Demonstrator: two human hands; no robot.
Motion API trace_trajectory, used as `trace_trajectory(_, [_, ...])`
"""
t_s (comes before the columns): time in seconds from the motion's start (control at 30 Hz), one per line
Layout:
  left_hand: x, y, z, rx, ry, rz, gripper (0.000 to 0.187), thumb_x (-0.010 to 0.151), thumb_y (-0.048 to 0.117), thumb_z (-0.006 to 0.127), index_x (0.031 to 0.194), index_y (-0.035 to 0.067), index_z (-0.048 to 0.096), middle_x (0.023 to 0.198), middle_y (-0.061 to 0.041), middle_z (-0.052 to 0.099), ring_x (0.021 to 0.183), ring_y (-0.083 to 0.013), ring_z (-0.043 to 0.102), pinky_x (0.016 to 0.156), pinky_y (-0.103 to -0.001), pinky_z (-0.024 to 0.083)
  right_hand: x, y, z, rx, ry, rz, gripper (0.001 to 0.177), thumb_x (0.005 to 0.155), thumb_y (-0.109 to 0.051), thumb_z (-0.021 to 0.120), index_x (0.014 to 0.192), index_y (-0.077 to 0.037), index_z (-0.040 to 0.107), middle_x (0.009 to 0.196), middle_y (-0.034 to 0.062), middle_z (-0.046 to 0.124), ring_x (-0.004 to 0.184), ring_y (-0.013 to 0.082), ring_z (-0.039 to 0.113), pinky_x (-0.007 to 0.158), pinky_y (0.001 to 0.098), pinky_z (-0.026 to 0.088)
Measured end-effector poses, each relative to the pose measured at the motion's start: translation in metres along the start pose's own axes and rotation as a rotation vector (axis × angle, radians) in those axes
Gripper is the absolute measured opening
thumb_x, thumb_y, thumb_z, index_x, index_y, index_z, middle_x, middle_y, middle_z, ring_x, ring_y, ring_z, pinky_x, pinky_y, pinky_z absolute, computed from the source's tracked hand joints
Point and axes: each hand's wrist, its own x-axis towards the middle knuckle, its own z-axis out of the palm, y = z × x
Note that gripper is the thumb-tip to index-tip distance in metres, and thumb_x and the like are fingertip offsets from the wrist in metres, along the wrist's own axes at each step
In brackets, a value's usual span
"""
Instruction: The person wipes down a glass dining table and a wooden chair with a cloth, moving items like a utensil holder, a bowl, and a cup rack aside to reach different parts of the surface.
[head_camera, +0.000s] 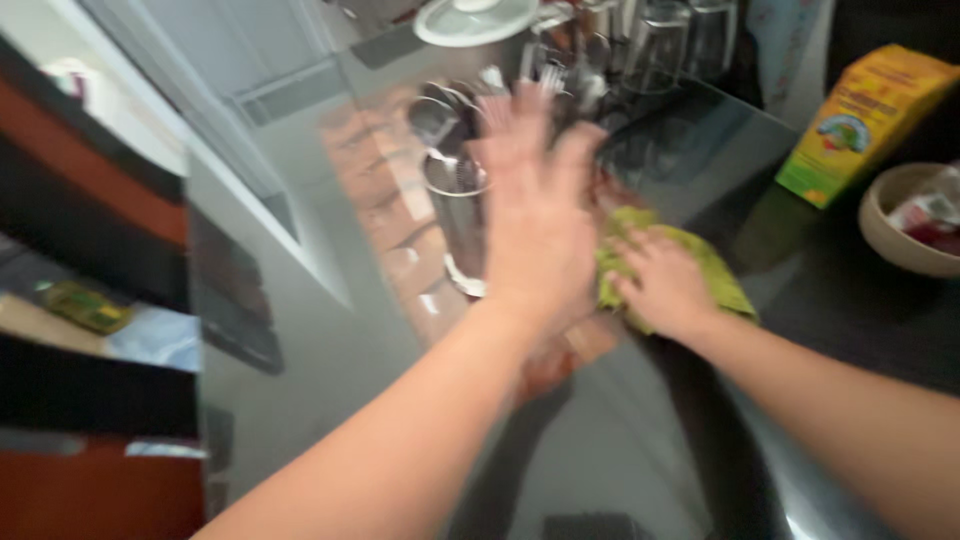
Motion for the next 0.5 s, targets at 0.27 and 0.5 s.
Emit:
trace_trajectory(0.27, [-0.036, 0.035, 0.11, -0.16, -0.846, -0.079, 0.064, 0.082, 0.03, 0.074, 0.136, 0.004, 0.053, 0.149, -0.025, 0.04, 0.144, -0.0454, 0.031, 0.119, -0.062, 0.023, 0.028, 0.063, -0.012, -0.075, 0.091, 0.019, 0.072, 0.092, -0.052, 0.058, 0.151, -0.011, 0.051, 0.16, 0.0192, 0.041, 0.145, 0.0415, 0.037, 0.118, 0.0532, 0.028])
trace_trajectory(0.5, [-0.034, 0.02, 0.135, -0.061, -1.005, -0.301, 0.075, 0.085, 0.049, 0.074, 0.139, 0.004, 0.05, 0.144, -0.022, 0.045, 0.137, -0.0443, 0.04, 0.117, -0.058, 0.032, 0.13, 0.172, 0.019, -0.159, -0.124, 0.442, 0.097, 0.098, -0.076, 0.035, 0.16, -0.002, 0.028, 0.167, 0.0266, 0.016, 0.153, 0.048, 0.013, 0.123, 0.0597, 0.007])
